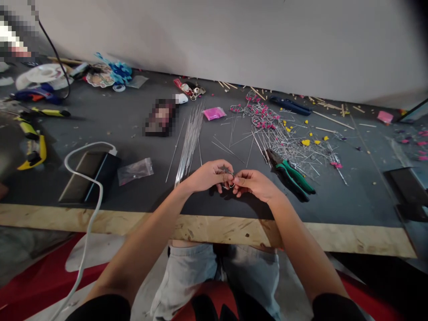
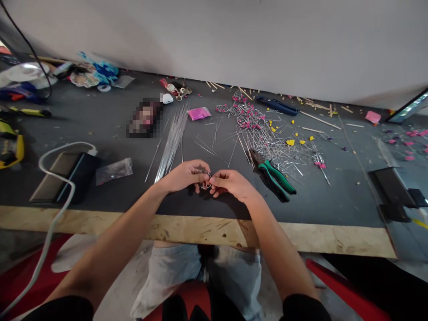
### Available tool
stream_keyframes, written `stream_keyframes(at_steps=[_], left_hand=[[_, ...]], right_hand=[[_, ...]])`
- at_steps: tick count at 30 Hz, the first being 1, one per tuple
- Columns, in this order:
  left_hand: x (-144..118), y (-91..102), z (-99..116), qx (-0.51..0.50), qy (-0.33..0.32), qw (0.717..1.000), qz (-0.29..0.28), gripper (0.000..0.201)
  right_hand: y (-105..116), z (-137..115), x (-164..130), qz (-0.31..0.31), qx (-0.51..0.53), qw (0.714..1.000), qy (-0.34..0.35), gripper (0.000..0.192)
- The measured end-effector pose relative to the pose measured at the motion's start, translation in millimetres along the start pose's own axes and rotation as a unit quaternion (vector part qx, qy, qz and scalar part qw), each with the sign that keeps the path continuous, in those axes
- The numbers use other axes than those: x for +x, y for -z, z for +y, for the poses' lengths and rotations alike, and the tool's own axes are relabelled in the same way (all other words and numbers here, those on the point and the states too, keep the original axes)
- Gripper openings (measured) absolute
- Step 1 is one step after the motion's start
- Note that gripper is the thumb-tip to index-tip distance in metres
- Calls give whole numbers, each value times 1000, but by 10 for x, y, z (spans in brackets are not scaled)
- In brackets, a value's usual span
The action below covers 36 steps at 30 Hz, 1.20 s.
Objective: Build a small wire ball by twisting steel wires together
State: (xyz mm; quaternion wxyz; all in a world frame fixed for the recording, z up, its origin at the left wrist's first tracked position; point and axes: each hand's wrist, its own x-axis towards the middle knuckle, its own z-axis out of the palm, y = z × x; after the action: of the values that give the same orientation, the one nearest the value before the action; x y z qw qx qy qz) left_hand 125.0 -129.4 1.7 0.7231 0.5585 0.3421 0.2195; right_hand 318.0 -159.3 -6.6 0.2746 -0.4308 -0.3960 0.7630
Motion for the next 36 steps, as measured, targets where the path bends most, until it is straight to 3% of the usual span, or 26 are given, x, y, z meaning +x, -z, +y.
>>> stream_keyframes(at_steps=[7, 16, 23, 30, 36], left_hand=[[1, 5, -13, 1, -8, 1000, 3, 24], [14, -22, 3, -2, -33, 997, 73, 23], [17, -12, 2, -47, -17, 996, 76, 45], [22, 8, 26, -190, -41, 973, 126, 39], [70, -40, -27, -286, -67, 947, 134, 24]], right_hand=[[-8, -18, 12, 2, -6, 998, 67, 24], [-60, 12, 47, 52, -7, 985, 166, 23], [-30, 30, 53, 82, -81, 978, 175, 20], [-13, 8, 54, 145, -33, 965, 215, 21], [-11, 0, 44, 154, -16, 960, 233, 19]])
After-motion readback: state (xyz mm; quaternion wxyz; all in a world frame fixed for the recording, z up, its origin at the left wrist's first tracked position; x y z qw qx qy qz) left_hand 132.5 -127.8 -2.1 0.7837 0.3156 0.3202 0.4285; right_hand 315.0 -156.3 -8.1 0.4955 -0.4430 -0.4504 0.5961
